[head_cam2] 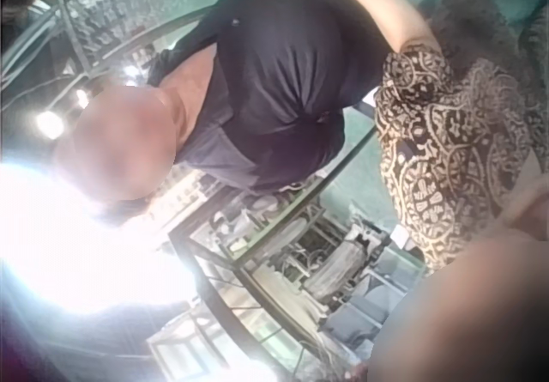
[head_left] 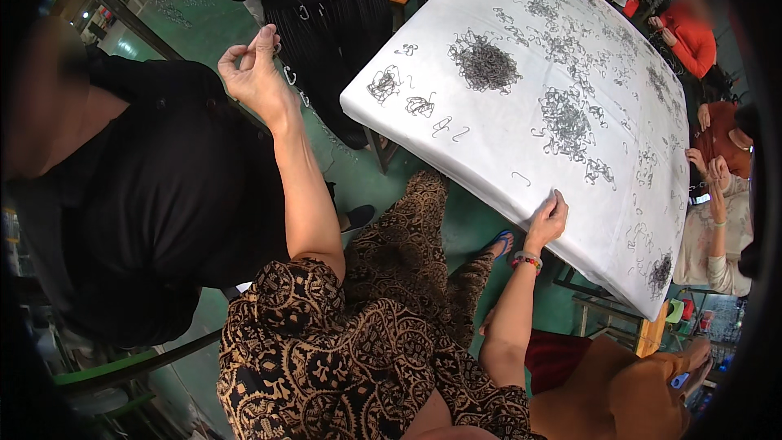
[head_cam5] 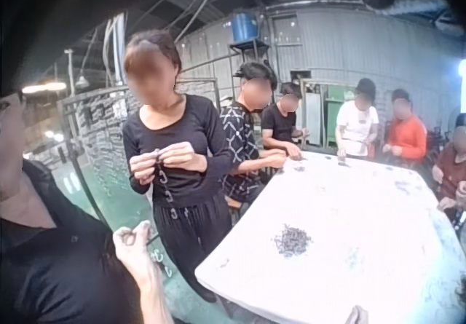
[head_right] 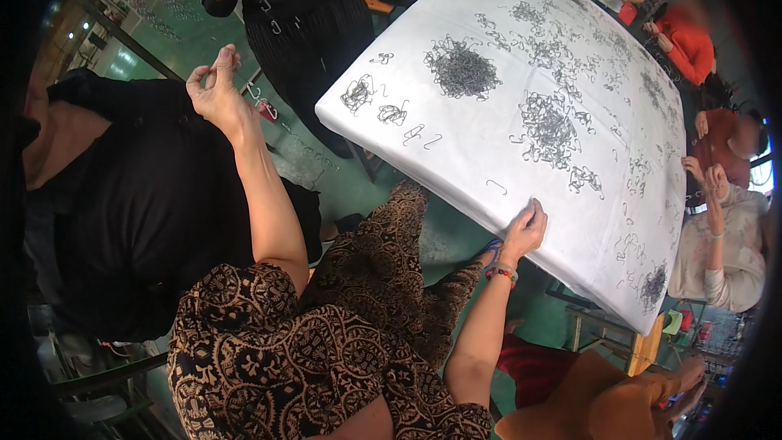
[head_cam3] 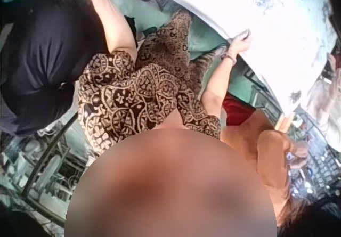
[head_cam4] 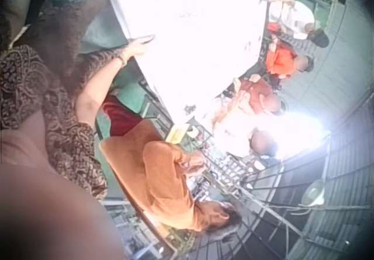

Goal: The person stands at a table with several others and repeatedly picks up small metal paperclips, linking them together by hand to form a chain. The person holds the growing chain and continues adding clips one by one.

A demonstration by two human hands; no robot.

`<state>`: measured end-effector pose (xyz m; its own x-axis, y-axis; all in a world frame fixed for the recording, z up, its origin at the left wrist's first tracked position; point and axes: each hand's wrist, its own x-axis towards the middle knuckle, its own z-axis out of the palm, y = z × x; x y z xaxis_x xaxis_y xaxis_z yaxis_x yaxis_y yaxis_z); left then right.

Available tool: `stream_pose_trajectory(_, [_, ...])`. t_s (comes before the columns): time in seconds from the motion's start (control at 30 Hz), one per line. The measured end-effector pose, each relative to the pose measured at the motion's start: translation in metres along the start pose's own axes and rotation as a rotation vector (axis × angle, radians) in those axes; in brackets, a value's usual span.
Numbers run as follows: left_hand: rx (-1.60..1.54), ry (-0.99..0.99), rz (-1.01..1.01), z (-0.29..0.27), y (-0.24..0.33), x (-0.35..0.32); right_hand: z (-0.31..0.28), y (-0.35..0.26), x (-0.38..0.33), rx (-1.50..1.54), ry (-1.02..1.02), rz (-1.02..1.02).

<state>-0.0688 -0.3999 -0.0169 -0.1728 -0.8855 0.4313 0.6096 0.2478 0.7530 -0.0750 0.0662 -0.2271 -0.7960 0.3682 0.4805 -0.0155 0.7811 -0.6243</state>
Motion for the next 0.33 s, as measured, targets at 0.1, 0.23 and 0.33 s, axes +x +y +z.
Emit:
stream_pose_trajectory(0.1, [0.009, 0.0, -0.011, 0.0002, 0.0014, -0.0001, 0.0001, 0.0019, -0.001, 0.005, 0.003, -0.004])
stream_pose_trajectory(0.23, [0.025, 0.01, 0.03, 0.0027, -0.0011, -0.0009, 0.0041, 0.0067, -0.0005, 0.021, 0.028, -0.011])
stream_pose_trajectory(0.33, [0.026, 0.005, 0.04, 0.0035, -0.0036, 0.0, 0.004, 0.008, 0.0011, 0.012, 0.015, 0.001])
